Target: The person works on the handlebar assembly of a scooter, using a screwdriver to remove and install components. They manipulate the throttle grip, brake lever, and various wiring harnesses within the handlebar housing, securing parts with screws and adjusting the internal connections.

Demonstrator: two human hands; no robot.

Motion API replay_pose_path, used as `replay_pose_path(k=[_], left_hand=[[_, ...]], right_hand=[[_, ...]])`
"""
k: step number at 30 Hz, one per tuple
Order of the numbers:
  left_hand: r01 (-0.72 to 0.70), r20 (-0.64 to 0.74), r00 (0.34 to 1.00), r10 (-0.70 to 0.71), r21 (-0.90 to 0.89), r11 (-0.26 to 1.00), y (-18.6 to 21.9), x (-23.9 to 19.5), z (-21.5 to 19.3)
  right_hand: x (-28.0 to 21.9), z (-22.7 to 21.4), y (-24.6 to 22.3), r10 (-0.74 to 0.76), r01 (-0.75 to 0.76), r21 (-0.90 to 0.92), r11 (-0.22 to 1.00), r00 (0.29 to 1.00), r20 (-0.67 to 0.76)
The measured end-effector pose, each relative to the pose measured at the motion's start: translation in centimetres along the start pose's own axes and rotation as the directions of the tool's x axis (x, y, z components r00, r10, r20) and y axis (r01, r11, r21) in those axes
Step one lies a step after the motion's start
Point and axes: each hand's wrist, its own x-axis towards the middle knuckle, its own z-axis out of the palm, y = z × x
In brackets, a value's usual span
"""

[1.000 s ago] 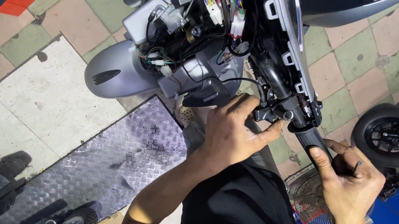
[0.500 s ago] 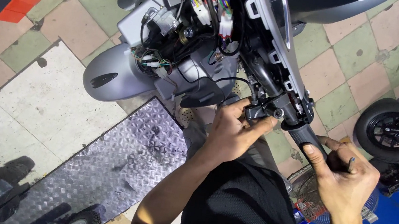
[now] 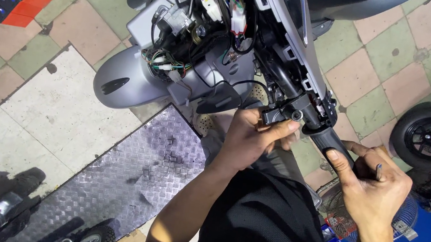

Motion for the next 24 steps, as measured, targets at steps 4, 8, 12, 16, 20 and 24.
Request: replay_pose_path(k=[4,8,12,16,20,24], left_hand=[[0.034,-0.17,0.985,0.024,0.331,0.943,1.6,-0.8,0.4],[-0.042,-0.265,0.96,0.091,0.187,0.981,1.2,-0.7,0.8],[-0.143,-0.209,0.966,0.154,0.066,0.988,0.1,-0.4,0.4],[-0.135,-0.22,0.951,0.218,0.34,0.931,0.6,-0.9,0.2],[0.01,-0.292,0.94,0.178,0.542,0.84,0.8,-0.6,-0.2],[-0.2,-0.158,0.957,0.243,0.248,0.948,-3.0,1.1,-2.3]], right_hand=[[0.0,0.0,0.1,-0.039,0.038,-0.046,0.998,0.999,-0.009],[0.1,0.1,0.1,-0.118,0.115,-0.064,0.991,0.992,-0.041],[0.2,0.3,0.2,-0.139,0.135,-0.07,0.988,0.988,-0.065],[0.1,0.4,0.3,-0.141,0.137,-0.057,0.989,0.987,-0.072],[0.1,0.7,0.2,-0.12,0.118,-0.02,0.993,0.988,-0.097],[0.2,0.8,0.3,-0.145,0.142,-0.027,0.989,0.981,-0.127]])
